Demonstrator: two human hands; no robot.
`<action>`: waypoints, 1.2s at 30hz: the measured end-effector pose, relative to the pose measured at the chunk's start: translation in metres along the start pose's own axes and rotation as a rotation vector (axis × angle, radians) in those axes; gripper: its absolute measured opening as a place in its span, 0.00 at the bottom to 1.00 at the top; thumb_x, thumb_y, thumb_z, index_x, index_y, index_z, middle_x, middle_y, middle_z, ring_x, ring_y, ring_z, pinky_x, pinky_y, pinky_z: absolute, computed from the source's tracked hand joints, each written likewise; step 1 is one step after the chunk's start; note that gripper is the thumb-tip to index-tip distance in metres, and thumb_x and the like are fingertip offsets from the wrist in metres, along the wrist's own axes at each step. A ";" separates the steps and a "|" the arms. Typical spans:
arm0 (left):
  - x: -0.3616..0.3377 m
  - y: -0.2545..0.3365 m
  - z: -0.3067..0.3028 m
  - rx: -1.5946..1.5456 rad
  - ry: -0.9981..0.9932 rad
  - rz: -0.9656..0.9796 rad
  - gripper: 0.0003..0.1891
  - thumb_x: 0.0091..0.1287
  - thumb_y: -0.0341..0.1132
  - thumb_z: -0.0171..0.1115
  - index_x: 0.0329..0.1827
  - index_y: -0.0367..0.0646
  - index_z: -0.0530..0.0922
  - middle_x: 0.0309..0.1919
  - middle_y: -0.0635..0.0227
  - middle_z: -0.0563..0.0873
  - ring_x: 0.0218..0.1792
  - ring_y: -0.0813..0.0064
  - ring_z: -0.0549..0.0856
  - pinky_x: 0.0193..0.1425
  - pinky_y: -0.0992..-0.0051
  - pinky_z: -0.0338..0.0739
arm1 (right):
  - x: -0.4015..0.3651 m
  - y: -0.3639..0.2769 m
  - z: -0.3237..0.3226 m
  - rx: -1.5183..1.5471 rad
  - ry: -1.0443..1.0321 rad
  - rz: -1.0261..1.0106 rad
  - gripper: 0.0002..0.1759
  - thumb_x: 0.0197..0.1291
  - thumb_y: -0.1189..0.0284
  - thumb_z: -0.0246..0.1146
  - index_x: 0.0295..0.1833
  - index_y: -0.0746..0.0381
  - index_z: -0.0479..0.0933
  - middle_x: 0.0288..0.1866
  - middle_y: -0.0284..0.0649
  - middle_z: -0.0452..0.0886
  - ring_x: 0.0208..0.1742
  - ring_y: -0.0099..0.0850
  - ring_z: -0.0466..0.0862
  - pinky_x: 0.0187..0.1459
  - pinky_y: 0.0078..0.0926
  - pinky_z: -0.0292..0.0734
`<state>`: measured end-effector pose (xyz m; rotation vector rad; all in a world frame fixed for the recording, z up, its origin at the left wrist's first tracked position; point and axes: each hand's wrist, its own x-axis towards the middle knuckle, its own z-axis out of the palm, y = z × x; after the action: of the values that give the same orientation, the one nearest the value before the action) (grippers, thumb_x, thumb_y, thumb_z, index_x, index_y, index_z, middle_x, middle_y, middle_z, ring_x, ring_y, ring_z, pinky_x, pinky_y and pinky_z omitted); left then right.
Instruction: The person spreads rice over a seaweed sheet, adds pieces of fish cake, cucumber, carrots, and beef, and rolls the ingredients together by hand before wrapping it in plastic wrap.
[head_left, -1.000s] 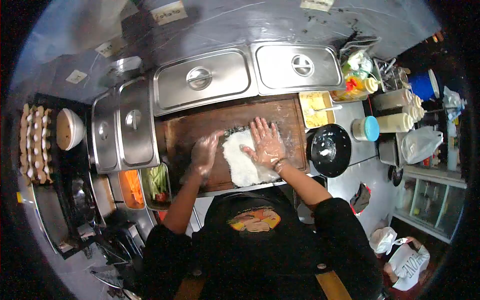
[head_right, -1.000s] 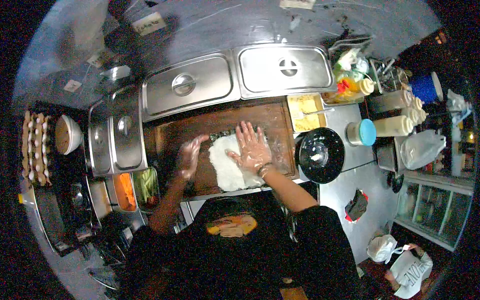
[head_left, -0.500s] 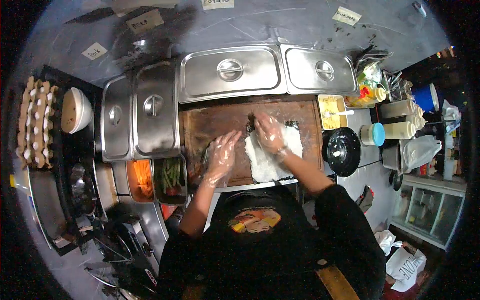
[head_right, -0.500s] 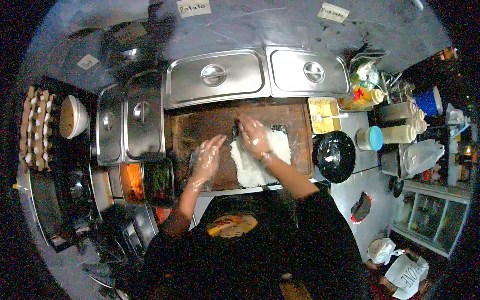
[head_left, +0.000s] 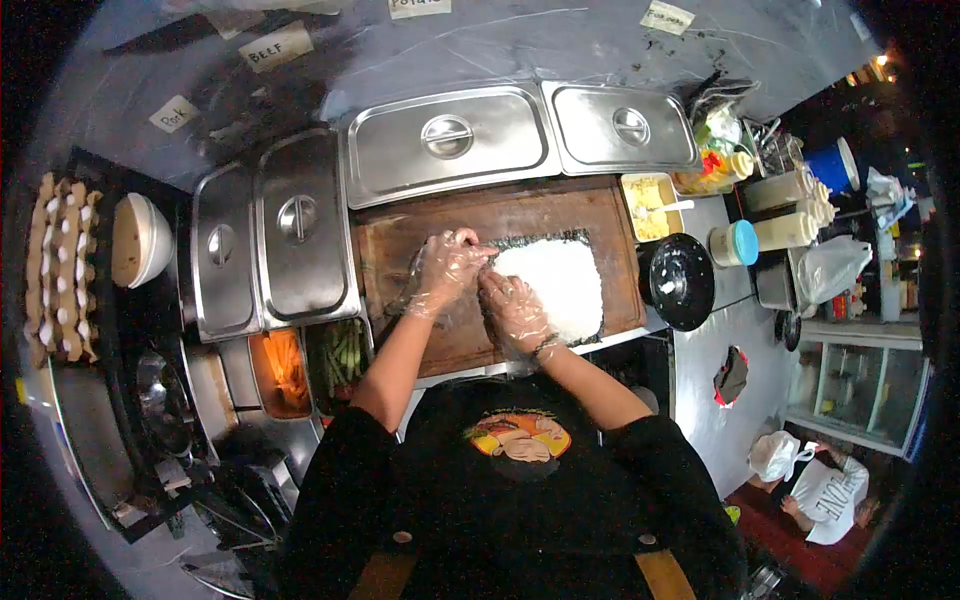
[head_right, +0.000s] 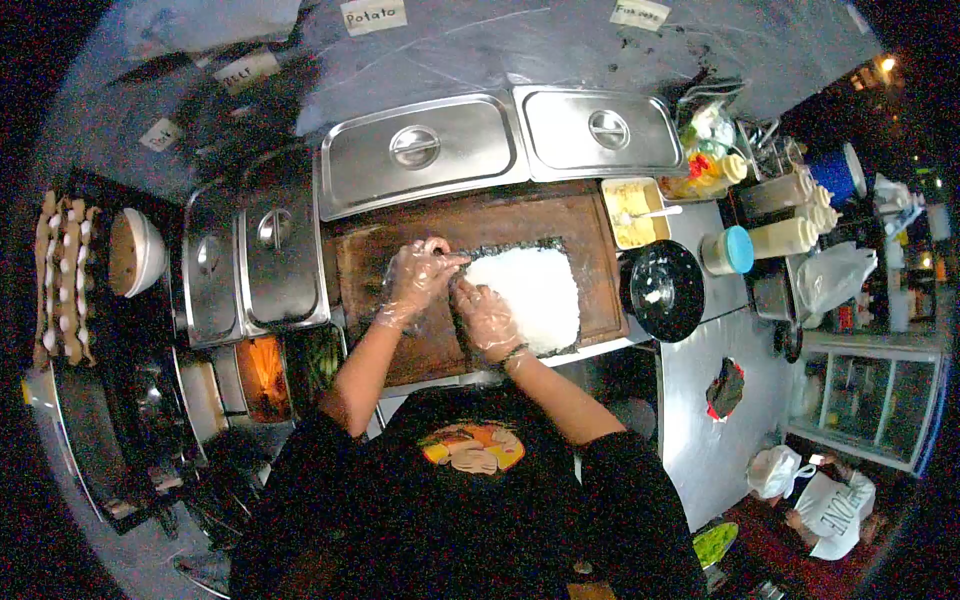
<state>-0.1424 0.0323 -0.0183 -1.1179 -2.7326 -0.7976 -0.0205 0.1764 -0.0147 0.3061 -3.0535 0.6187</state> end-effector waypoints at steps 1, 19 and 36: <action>0.000 0.000 0.001 -0.002 -0.001 0.007 0.13 0.59 0.39 0.66 0.45 0.67 0.89 0.41 0.76 0.82 0.41 0.65 0.81 0.44 0.63 0.77 | -0.001 0.002 0.004 0.008 0.036 -0.030 0.31 0.54 0.76 0.60 0.67 0.64 0.69 0.65 0.44 0.74 0.52 0.45 0.76 0.53 0.41 0.74; 0.003 0.001 0.006 -0.074 0.162 0.019 0.09 0.56 0.37 0.70 0.37 0.66 0.90 0.34 0.76 0.81 0.39 0.67 0.79 0.45 0.63 0.72 | -0.058 -0.012 0.013 -0.002 -0.033 -0.071 0.22 0.58 0.76 0.54 0.59 0.60 0.73 0.62 0.45 0.74 0.58 0.41 0.76 0.49 0.38 0.80; -0.040 0.044 0.005 -0.248 0.008 -0.004 0.12 0.64 0.33 0.64 0.49 0.46 0.86 0.49 0.64 0.87 0.52 0.61 0.84 0.58 0.63 0.78 | -0.075 -0.003 -0.014 0.808 0.191 0.513 0.08 0.63 0.74 0.63 0.46 0.61 0.83 0.43 0.43 0.86 0.42 0.36 0.86 0.46 0.30 0.80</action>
<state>-0.0824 0.0358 -0.0137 -1.1465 -2.6844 -1.1650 0.0534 0.1929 -0.0042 -0.5311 -2.5267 1.7617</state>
